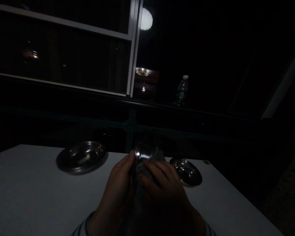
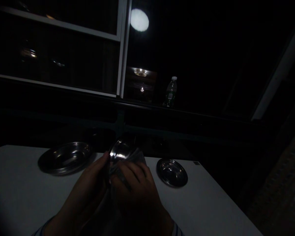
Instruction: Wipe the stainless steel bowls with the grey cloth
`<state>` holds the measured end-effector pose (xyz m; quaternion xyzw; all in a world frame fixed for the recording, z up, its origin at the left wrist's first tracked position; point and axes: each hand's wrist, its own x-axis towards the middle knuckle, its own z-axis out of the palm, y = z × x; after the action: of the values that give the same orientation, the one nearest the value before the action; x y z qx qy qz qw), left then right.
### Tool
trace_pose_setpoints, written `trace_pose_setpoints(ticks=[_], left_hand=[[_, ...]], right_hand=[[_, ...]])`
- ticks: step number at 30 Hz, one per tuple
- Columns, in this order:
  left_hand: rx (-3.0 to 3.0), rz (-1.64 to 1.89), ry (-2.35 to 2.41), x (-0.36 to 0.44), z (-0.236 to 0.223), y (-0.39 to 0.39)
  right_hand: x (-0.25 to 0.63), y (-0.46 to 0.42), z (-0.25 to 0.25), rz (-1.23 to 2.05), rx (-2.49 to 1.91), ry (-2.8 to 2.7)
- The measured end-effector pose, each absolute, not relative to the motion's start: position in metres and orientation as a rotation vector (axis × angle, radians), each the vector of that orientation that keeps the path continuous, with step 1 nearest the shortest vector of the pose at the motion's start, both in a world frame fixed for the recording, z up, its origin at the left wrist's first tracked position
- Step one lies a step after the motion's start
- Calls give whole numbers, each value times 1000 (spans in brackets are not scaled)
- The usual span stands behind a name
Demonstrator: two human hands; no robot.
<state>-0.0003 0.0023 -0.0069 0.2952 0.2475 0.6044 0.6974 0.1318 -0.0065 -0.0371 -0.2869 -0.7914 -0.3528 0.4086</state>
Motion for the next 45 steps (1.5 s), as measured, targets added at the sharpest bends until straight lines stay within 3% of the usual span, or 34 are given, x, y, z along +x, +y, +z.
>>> trace_pose_setpoints(ticks=[6, 14, 20, 27, 33, 39, 45], left_hand=[[726, 1300, 526, 4, -7, -1], [731, 1358, 620, -2, -7, 0], [782, 1316, 689, 1, -8, 0], [793, 1350, 686, -2, -11, 2], [918, 1279, 726, 2, -9, -2], [910, 1296, 733, 1, -11, 0], [947, 1240, 704, 6, -9, -6]], right_hand=[[140, -8, -31, -848, -887, -1870], [131, -7, -34, -907, -660, -1999], [142, -3, -35, -774, -914, -1883], [134, -5, -36, -920, -687, -1950], [146, -8, -30, -804, -972, -1837], [140, -10, -29, -925, -733, -2007], [146, -9, -27, -871, -990, -1855]])
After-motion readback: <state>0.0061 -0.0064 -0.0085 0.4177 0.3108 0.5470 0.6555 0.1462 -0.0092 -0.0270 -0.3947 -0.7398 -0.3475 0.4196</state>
